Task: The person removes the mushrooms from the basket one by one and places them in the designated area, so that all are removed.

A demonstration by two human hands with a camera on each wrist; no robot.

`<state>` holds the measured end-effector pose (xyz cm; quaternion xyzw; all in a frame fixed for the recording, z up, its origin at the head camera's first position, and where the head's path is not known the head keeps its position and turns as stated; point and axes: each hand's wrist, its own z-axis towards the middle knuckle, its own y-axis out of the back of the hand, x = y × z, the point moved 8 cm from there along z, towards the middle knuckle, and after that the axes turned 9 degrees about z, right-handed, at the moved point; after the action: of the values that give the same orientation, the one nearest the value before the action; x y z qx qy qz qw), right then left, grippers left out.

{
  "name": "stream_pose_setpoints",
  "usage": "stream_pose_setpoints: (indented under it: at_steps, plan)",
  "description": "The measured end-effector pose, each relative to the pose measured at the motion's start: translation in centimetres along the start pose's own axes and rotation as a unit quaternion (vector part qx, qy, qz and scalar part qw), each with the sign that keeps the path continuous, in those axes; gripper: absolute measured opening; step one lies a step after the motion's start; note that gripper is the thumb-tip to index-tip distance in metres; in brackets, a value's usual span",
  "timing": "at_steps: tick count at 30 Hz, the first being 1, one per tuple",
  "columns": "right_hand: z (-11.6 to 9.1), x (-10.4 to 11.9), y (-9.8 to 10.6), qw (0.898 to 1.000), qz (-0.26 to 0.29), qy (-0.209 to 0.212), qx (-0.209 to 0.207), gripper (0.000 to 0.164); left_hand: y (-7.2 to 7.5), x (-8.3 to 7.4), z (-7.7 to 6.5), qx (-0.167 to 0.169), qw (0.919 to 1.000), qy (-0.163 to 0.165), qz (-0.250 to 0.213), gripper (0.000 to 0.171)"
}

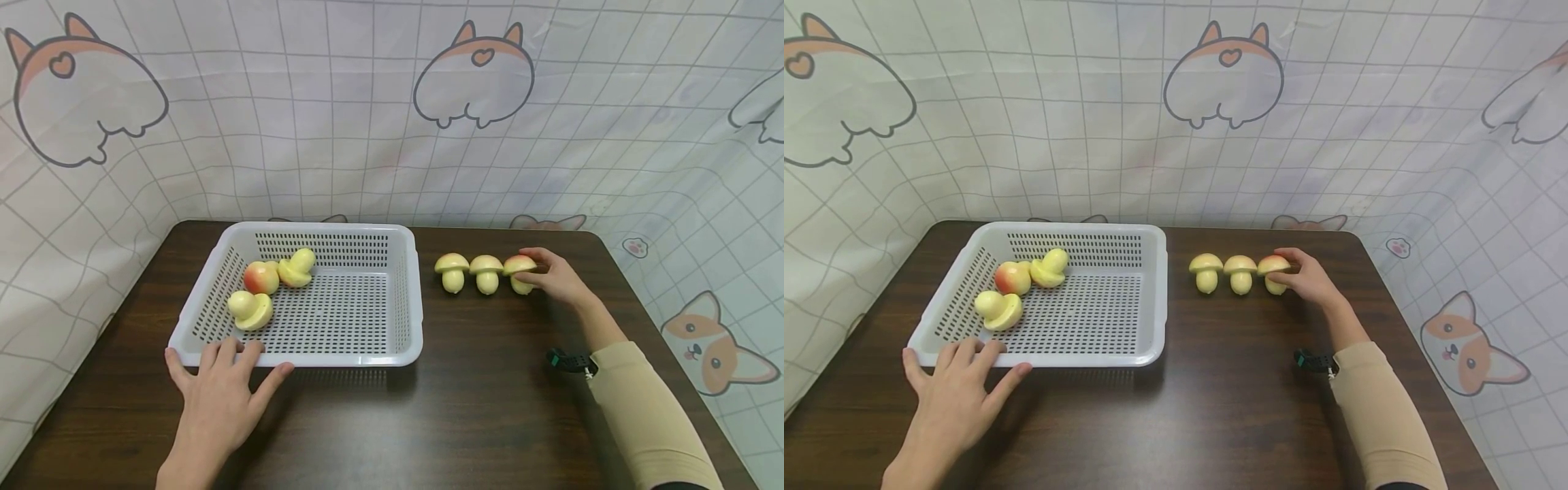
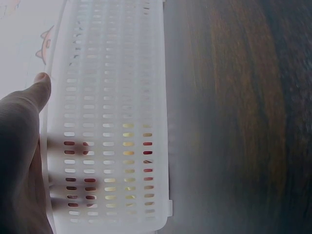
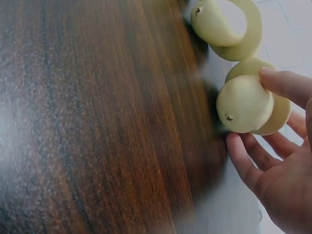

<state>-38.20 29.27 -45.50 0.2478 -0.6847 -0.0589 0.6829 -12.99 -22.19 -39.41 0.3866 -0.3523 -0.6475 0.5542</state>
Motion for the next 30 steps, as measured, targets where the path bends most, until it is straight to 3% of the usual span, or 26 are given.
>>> stream_pose_setpoints:
  at_steps: [12, 18, 30]
  plan:
    - [-0.3, -0.4, 0.4, 1.000, 0.017, -0.007, 0.009, 0.069, 0.0, -0.1, -0.1, -0.003, 1.0000, -0.002, 0.002, 0.055]
    - [-0.7, -0.1, 0.8, 1.000, -0.002, -0.009, 0.015, 0.071, 0.0, -0.1, -0.1, -0.001, 1.0000, -0.001, 0.001, 0.055]
    - [-1.4, 3.3, 1.8, 0.998, -0.070, -0.002, -0.008, 0.072, 0.1, -0.1, 0.0, -0.003, 1.0000, -0.002, -0.001, 0.055]
